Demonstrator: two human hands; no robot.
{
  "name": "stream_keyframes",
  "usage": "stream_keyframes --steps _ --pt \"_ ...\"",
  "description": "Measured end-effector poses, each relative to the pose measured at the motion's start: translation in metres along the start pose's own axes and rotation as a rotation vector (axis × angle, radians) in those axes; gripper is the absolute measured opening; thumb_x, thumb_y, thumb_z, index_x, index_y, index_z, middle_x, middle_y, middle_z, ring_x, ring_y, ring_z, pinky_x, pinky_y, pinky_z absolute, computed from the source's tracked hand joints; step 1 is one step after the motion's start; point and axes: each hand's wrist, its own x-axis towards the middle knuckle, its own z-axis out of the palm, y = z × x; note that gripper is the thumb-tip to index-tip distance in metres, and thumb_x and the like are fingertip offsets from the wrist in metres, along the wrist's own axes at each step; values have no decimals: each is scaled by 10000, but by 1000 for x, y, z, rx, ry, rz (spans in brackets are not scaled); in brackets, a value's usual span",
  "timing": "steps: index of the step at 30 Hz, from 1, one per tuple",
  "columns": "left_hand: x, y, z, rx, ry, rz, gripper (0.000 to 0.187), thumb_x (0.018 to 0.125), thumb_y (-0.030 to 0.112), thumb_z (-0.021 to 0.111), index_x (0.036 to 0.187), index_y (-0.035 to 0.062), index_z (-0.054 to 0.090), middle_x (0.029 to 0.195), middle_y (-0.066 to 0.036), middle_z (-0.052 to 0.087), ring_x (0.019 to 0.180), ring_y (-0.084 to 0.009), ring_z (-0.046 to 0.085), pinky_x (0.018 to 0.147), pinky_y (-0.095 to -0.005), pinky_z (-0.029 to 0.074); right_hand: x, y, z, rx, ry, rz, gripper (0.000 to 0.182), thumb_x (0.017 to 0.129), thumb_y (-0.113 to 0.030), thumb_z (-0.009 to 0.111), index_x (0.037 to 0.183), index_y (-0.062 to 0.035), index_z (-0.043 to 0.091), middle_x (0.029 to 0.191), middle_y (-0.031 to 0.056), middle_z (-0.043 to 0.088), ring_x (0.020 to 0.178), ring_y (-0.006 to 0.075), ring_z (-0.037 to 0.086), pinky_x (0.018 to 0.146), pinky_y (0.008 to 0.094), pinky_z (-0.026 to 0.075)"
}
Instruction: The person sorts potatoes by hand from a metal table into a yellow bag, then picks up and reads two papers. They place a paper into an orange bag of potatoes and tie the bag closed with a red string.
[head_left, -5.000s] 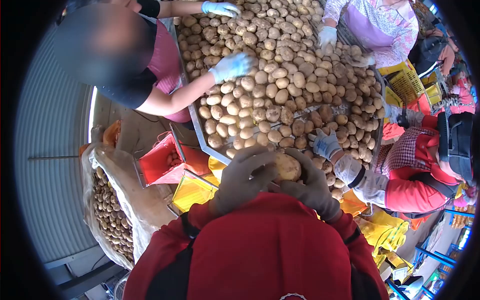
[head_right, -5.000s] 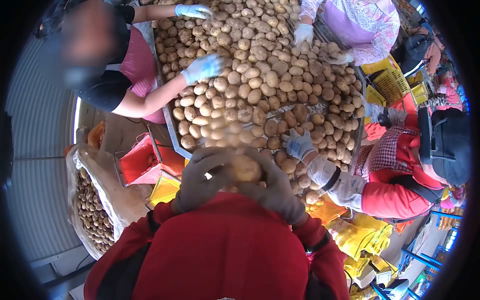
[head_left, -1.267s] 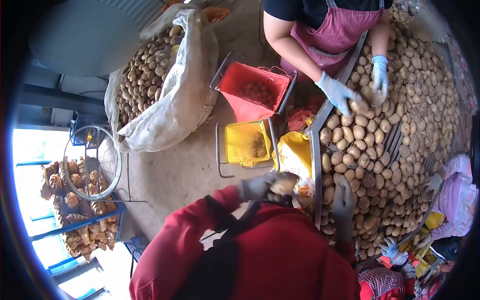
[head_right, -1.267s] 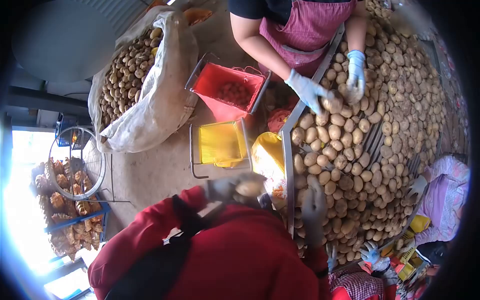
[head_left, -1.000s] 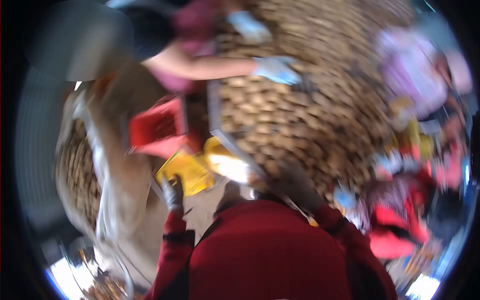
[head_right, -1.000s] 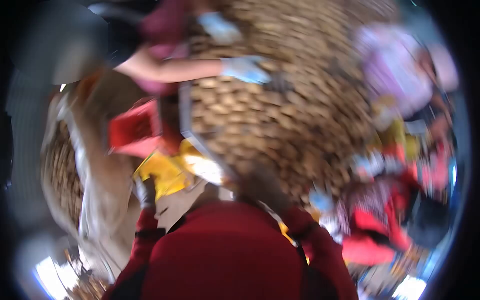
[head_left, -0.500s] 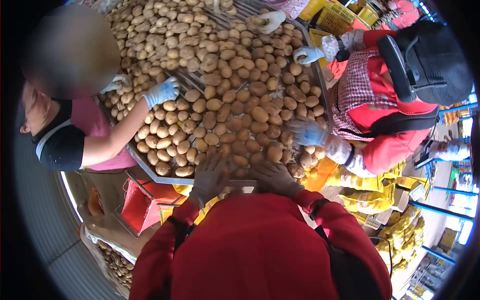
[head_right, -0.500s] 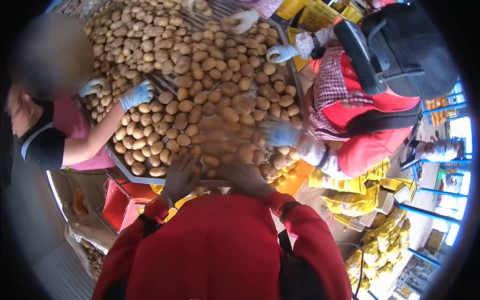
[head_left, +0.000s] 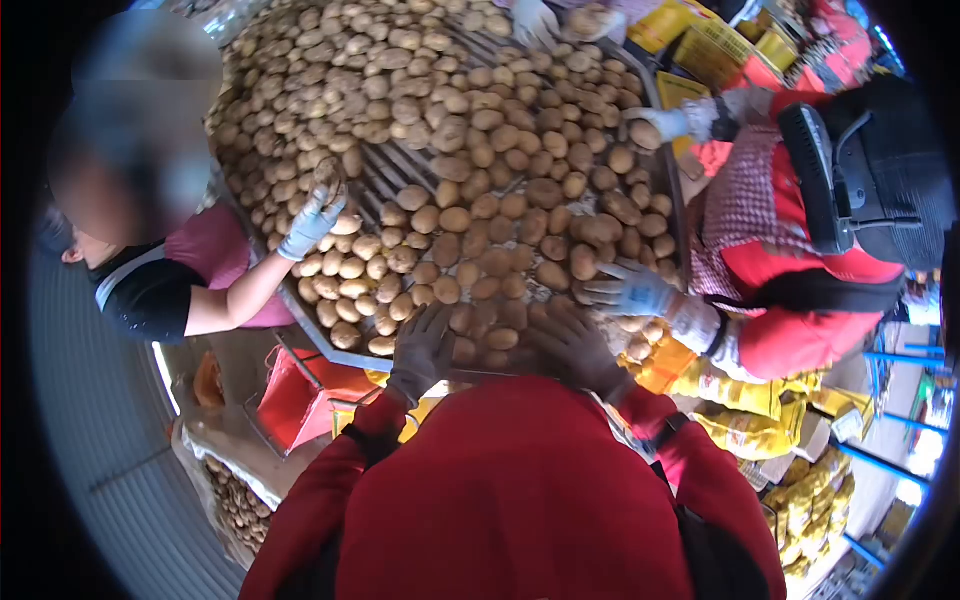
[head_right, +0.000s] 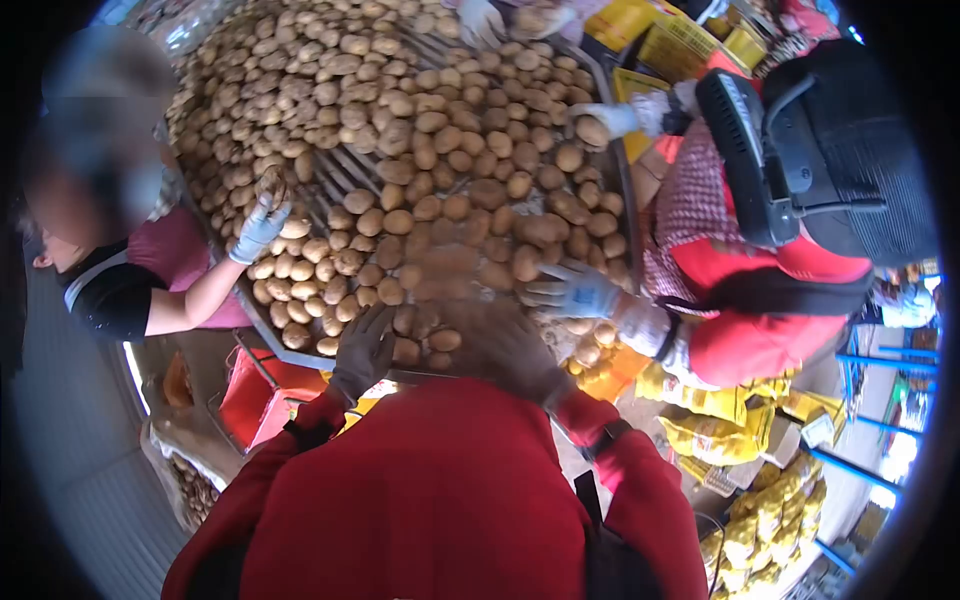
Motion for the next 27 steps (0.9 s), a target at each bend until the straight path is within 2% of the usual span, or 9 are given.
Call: stream_keyframes --steps 3,7,11,16,18,22,24,25,27 --pt "-21 -11 -3 126 -170 -35 584 898 269 655 1439 80 543 1461 -207 545 1392 -435 461 1153 -514 372 116 -5 -25 -50 -288 316 549 878 -203 660 1404 -84 558 1488 169 516 1375 406 474 1130 567 366" --pt "-32 -14 -15 25 -224 -188 624 901 274 655 1470 62 508 1524 -245 476 1441 -457 400 1173 -551 343 92 54 58 -350 54 331 553 917 -250 630 1431 -71 527 1489 171 509 1396 417 436 1140 571 341" --pt "-11 -6 -20 60 -167 -337 745 907 361 660 1549 90 398 1589 -240 390 1486 -431 337 1199 -576 282 11 27 42 -313 -130 230 539 924 -280 632 1418 -87 540 1469 158 524 1387 417 448 1122 561 372" --pt "53 47 23 -18 -479 -90 755 892 409 685 1544 141 415 1600 -228 352 1499 -419 314 1192 -565 290 -31 21 16 -278 -226 137 498 893 -282 668 1357 -113 594 1444 112 560 1336 410 498 1070 556 424" --pt "30 45 76 -3 -234 241 712 884 399 693 1510 153 462 1584 -220 372 1494 -419 321 1182 -564 306 -26 19 0 -150 -269 185 479 871 -256 683 1323 -117 613 1408 96 590 1296 392 532 1045 534 450" --pt "43 70 50 -277 -370 242 648 889 367 700 1461 126 513 1499 -199 473 1462 -389 382 1163 -525 353 52 49 -6 -22 -252 116 495 877 -122 671 1366 -128 593 1327 126 639 1146 365 636 950 443 524" --pt "55 56 38 -569 -529 191 644 901 374 695 1457 105 514 1467 -191 511 1450 -372 404 1163 -485 364 120 62 2 3 -153 132 545 879 -132 663 1411 -102 551 1411 168 578 1245 378 579 1001 456 502" --pt "57 48 27 -346 -625 156 642 925 345 693 1479 88 494 1469 -189 526 1426 -337 448 1145 -450 393 153 57 -2 11 -104 164 570 883 -154 658 1432 -79 523 1447 186 539 1299 388 535 1043 481 472" --pt "39 25 -10 -443 -506 -116 575 960 268 692 1460 45 517 1430 -182 585 1329 -274 559 1071 -393 469 183 41 19 -106 -125 236 613 891 -189 649 1462 -45 478 1498 212 478 1375 409 463 1103 526 415"
